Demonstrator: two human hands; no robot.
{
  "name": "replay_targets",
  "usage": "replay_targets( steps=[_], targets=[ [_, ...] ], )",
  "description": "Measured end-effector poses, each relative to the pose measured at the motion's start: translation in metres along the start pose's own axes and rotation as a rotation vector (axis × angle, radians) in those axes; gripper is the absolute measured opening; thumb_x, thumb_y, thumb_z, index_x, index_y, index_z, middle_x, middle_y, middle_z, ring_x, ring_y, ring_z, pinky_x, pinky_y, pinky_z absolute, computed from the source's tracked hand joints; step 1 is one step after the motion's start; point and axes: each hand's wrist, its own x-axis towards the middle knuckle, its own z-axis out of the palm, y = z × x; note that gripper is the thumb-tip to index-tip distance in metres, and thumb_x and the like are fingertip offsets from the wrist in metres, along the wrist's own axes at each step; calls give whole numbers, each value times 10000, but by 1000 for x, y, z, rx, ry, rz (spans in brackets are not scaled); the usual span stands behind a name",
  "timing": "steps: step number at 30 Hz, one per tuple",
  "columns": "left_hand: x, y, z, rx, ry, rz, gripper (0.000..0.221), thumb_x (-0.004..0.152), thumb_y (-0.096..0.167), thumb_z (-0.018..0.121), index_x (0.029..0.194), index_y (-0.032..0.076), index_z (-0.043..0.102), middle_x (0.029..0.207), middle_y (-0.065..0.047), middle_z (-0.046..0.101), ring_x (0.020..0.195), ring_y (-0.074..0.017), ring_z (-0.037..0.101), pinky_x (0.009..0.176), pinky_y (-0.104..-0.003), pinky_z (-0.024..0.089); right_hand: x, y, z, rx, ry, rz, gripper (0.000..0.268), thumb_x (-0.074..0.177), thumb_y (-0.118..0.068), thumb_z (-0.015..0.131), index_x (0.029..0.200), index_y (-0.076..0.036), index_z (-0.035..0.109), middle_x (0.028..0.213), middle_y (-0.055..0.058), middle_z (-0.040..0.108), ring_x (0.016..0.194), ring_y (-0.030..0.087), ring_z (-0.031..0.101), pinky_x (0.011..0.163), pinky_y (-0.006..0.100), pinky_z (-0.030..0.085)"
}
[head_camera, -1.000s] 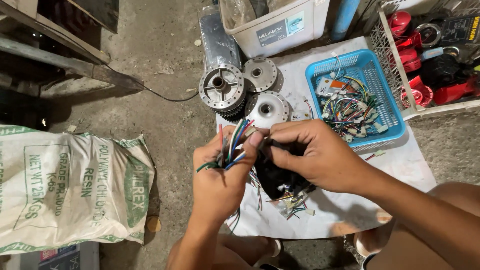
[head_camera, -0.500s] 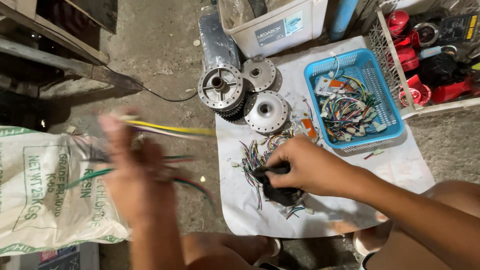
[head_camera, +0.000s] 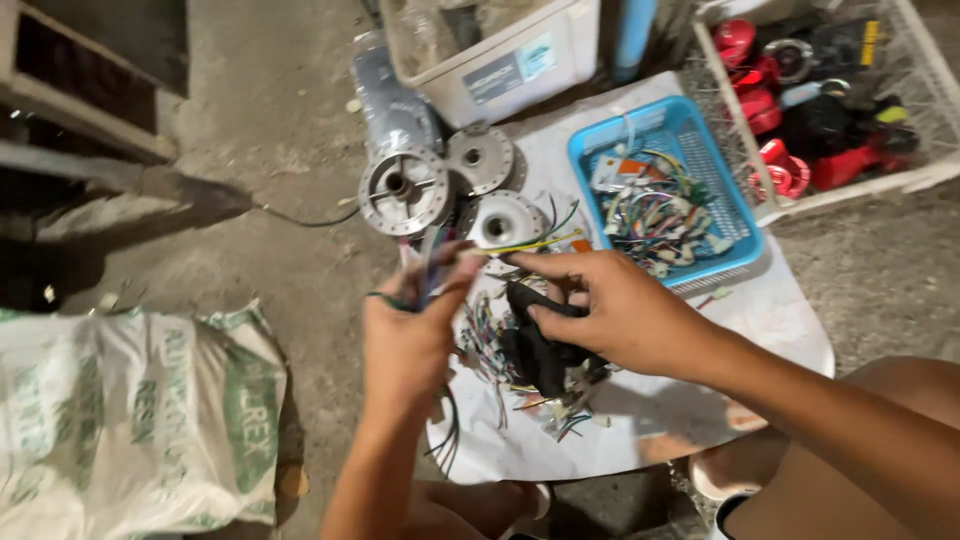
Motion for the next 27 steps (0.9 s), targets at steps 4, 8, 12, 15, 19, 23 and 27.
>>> replay_targets(
  steps=[4, 8, 12, 15, 19, 23, 27],
  targets=[
    [8, 0, 51, 176, -80, -1, 296, 812, 206, 806, 1025, 5, 851, 720, -19, 692, 654, -106, 540, 630, -225, 481, -16, 19, -28, -182, 60, 91, 591, 796, -172, 732, 1377, -99, 658, 657, 11, 662, 489, 133, 494, 452, 304, 416],
    [42, -50, 95, 423, -148, -40, 186, 709, 337, 927, 813, 209, 841, 537, 5, 659, 469, -113, 571, 525, -235, 447, -35, 75, -39, -476, -69, 203, 523, 814, -146, 705, 1333, -201, 668, 807, 169, 773, 861, 403, 747, 771, 529, 586],
    [90, -98, 126, 532, -176, -7, 257, 691, 265, 915, 743, 51, 783, 563, -140, 629, 519, -283, 596, 583, -382, 469, -66, 131, -27, -576, -218, 320, 374, 803, -117, 709, 1167, -198, 739, 883, 142, 784, 935, 359, 769, 846, 450, 623],
    [106, -93, 157, 445, -160, 39, 300, 707, 297, 895, 742, 31, 763, 592, -162, 644, 540, -294, 618, 590, -388, 455, -81, 155, -12, -509, -229, 175, 467, 756, -42, 693, 1189, -216, 710, 908, 107, 780, 974, 339, 759, 867, 449, 610],
    [102, -65, 194, 251, -182, 39, 173, 765, 167, 863, 787, 28, 763, 640, -54, 644, 590, -149, 555, 642, -245, 456, -87, 150, -14, -400, -182, 109, 467, 728, 7, 637, 1159, -158, 712, 884, 161, 769, 929, 390, 754, 850, 468, 606],
    [113, -75, 214, 229, -153, 31, 206, 813, 239, 878, 804, 59, 778, 608, -44, 651, 555, -104, 550, 594, -215, 459, -84, 143, -25, -246, -141, 300, 302, 789, -81, 619, 1051, -166, 740, 851, 172, 759, 891, 376, 757, 829, 480, 622],
    [113, -69, 225, 167, -149, -17, 257, 869, 292, 849, 870, 56, 748, 623, -4, 598, 562, -89, 498, 554, -216, 427, -78, 147, -37, -471, -112, 131, 290, 863, -65, 593, 1111, -160, 711, 839, 173, 742, 823, 396, 756, 755, 519, 621]
  ],
)
